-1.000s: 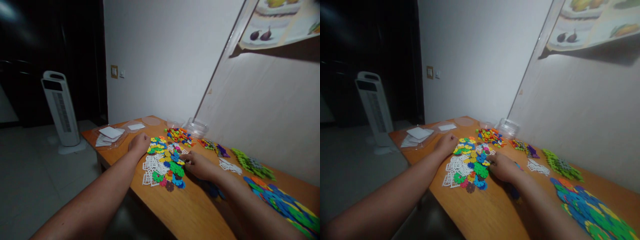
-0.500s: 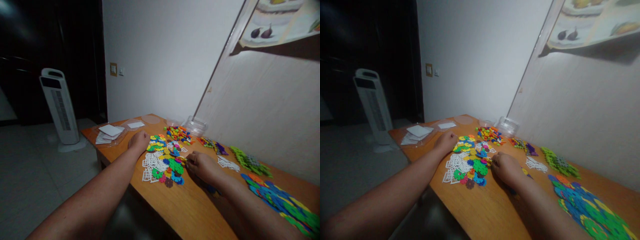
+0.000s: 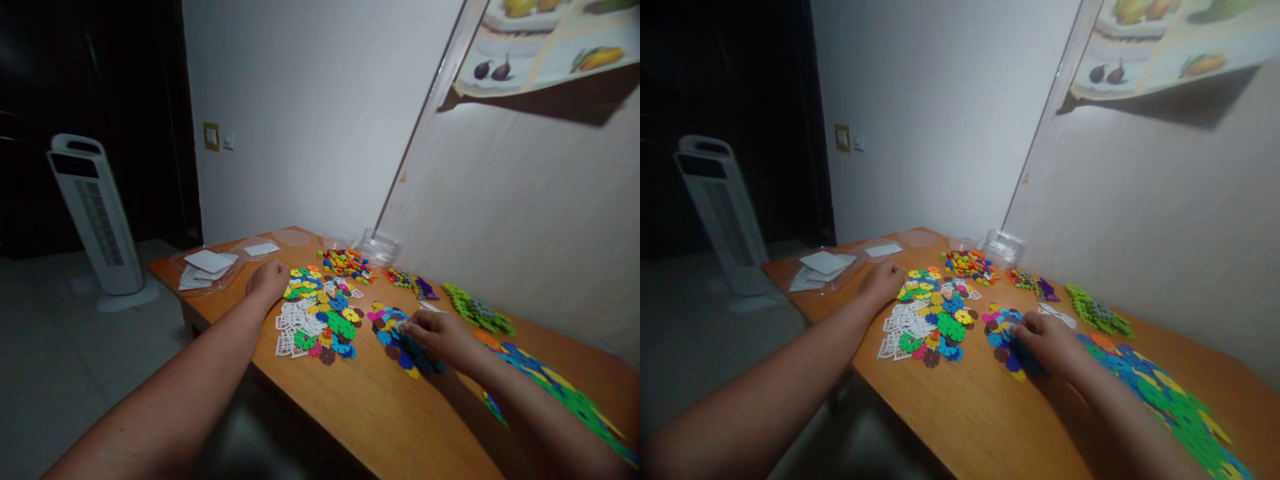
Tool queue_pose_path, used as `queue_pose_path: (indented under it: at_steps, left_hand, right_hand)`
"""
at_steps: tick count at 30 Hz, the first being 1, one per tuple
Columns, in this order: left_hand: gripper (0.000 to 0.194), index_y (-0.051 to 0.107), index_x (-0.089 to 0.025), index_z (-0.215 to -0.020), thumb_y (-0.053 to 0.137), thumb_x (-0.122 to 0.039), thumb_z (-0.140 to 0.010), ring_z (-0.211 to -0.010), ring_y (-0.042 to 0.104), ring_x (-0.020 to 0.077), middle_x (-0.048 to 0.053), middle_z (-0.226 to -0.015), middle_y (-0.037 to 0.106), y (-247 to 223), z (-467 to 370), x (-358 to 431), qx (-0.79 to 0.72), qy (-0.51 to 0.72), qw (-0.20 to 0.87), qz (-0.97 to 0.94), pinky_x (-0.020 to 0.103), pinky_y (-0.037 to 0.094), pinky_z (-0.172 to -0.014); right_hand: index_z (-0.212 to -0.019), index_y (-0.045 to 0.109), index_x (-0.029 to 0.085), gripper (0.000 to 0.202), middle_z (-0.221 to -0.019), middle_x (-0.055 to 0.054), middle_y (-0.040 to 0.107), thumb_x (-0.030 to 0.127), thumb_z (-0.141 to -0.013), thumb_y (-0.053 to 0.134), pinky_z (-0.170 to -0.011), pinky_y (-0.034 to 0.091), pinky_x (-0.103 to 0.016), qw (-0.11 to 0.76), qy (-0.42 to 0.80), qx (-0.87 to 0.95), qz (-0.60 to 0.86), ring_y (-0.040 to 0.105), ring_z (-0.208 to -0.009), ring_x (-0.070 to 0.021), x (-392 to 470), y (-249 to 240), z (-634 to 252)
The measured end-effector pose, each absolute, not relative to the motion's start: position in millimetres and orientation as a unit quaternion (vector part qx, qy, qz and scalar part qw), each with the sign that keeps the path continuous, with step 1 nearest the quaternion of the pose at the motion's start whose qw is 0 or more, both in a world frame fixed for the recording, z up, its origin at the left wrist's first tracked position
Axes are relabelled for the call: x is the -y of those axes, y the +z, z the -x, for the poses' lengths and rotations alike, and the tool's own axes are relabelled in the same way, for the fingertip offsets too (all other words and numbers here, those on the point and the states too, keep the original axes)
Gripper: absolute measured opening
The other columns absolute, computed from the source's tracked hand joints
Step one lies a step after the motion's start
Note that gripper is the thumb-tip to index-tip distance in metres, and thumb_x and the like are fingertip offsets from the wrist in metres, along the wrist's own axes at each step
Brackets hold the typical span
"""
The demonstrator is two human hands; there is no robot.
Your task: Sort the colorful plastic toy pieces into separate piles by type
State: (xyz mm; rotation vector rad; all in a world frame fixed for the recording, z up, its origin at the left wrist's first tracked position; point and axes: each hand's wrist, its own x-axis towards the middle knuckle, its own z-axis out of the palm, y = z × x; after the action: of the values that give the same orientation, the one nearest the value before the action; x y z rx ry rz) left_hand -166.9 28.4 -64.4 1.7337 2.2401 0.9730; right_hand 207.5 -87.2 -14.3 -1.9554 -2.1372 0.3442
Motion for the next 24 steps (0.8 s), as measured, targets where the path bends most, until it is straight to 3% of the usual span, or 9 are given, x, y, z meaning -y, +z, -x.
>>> queue_pose_path:
  at_steps: [7,11,18,21,24]
  left_hand:
    - [0.026,0.064,-0.024,-0.084,0.044,-0.041,-0.089,-0.078,0.062,0.0203,0.004,-0.092,0.072,-62.8,167.8,-27.5,-0.746,0.319,0.067,-0.581,0.028,0.035,-0.060]
    - [0.025,0.064,-0.024,-0.084,0.045,-0.041,-0.088,-0.077,0.062,0.0202,0.004,-0.092,0.072,-61.4,167.5,-26.2,-0.745,0.321,0.071,-0.580,0.028,0.034,-0.059]
    - [0.028,0.065,-0.024,-0.083,0.042,-0.040,-0.089,-0.078,0.063,0.0221,0.005,-0.091,0.072,-62.0,167.7,-27.7,-0.745,0.314,0.063,-0.586,0.030,0.035,-0.059]
    - [0.028,0.065,-0.025,-0.083,0.043,-0.040,-0.089,-0.078,0.063,0.0226,0.005,-0.091,0.072,-60.0,167.5,-26.2,-0.744,0.309,0.071,-0.588,0.030,0.035,-0.059]
    - [0.028,0.066,-0.025,-0.083,0.043,-0.040,-0.088,-0.078,0.063,0.0228,0.005,-0.091,0.072,-57.6,167.2,-24.4,-0.746,0.307,0.071,-0.587,0.030,0.035,-0.058]
  right_hand:
    - [-0.102,0.071,0.023,0.030,-0.095,-0.006,0.071,0.039,-0.090,0.048,-0.070,0.043,-0.028,0.126,0.039,0.746,0.653,0.064,-0.085,-0.0203,91.1,-15.9,-195.3]
    - [-0.115,0.070,0.024,0.035,-0.110,-0.009,0.069,0.036,-0.093,0.045,-0.076,0.042,-0.028,0.115,0.019,0.790,0.602,0.064,-0.095,-0.0210,94.9,-16.1,-148.0]
    - [-0.118,0.067,0.028,0.035,-0.102,-0.008,0.068,0.031,-0.091,0.045,-0.067,0.038,-0.029,0.012,-0.031,0.812,0.583,0.065,-0.087,-0.0226,85.4,-15.8,-103.8]
    - [-0.121,0.066,0.029,0.036,-0.104,-0.009,0.068,0.030,-0.092,0.044,-0.068,0.038,-0.029,0.002,-0.040,0.810,0.586,0.065,-0.090,-0.0234,81.3,-16.4,-100.0]
    - [-0.112,0.068,0.027,0.033,-0.102,-0.009,0.069,0.032,-0.095,0.041,-0.067,0.038,-0.029,0.008,-0.054,0.804,0.592,0.065,-0.087,-0.0224,81.4,-18.9,-99.9]
